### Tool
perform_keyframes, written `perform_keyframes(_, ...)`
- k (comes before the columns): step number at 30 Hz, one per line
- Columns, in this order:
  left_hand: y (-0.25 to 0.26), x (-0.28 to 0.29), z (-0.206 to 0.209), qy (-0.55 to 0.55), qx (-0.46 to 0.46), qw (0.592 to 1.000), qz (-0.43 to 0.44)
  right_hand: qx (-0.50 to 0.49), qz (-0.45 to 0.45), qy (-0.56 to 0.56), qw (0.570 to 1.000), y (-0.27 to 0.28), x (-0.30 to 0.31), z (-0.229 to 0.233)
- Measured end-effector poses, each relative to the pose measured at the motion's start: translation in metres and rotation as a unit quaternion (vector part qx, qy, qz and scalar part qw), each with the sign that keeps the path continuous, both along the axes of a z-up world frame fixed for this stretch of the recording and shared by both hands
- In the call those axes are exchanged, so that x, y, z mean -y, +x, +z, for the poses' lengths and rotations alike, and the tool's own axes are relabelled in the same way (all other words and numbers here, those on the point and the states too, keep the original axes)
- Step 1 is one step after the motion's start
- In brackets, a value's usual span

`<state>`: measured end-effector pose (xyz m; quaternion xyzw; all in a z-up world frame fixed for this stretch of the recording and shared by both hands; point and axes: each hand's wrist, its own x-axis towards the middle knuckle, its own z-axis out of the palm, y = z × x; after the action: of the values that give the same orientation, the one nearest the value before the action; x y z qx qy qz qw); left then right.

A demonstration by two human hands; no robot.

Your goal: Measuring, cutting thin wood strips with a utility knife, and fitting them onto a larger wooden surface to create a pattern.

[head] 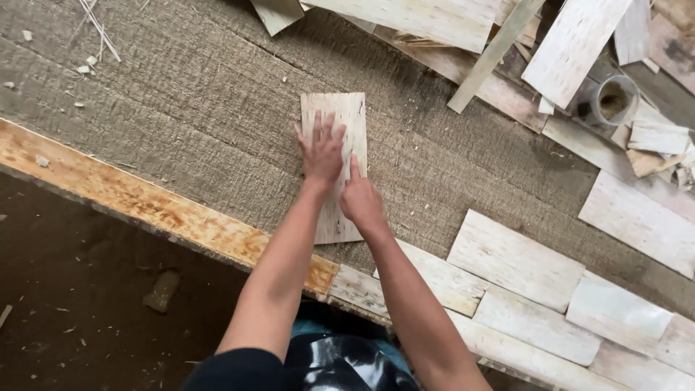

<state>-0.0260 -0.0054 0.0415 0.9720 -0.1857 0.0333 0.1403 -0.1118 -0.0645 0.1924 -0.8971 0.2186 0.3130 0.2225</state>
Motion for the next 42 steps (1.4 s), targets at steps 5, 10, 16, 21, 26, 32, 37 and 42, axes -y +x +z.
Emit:
perform_keyframes(5, -0.047, -0.019, -0.012, -0.039, 0.104, 0.993, -0.026, 0.017, -0.024, 0.038, 0.999, -0.001, -0.008, -0.004)
perform_keyframes(10, -0.053, -0.019, -0.014, -0.026, 0.139, 0.99, -0.005, 0.018, -0.021, 0.007, 1.0, -0.004, -0.006, 0.003)
perform_keyframes(16, -0.054, -0.02, -0.024, -0.041, 0.126, 0.991, 0.01, 0.034, -0.02, -0.007, 0.999, -0.009, -0.013, 0.003)
perform_keyframes(21, -0.055, -0.018, -0.032, -0.035, 0.058, 0.998, 0.015, 0.07, -0.015, -0.007, 0.997, -0.016, -0.011, -0.006)
perform_keyframes(26, -0.053, -0.018, -0.042, -0.033, 0.051, 0.998, 0.01, 0.07, -0.02, -0.006, 0.997, -0.025, -0.007, -0.021)
perform_keyframes(32, -0.056, -0.02, -0.035, -0.03, 0.064, 0.997, 0.014, 0.07, -0.016, 0.003, 0.997, -0.037, -0.011, -0.019)
perform_keyframes(37, -0.055, -0.019, -0.032, -0.028, 0.068, 0.997, 0.011, 0.064, -0.022, -0.002, 0.998, -0.045, -0.014, -0.009)
perform_keyframes(42, -0.056, -0.024, -0.027, -0.022, 0.008, 1.0, -0.002, 0.05, -0.033, 0.01, 0.998, -0.049, -0.013, -0.012)
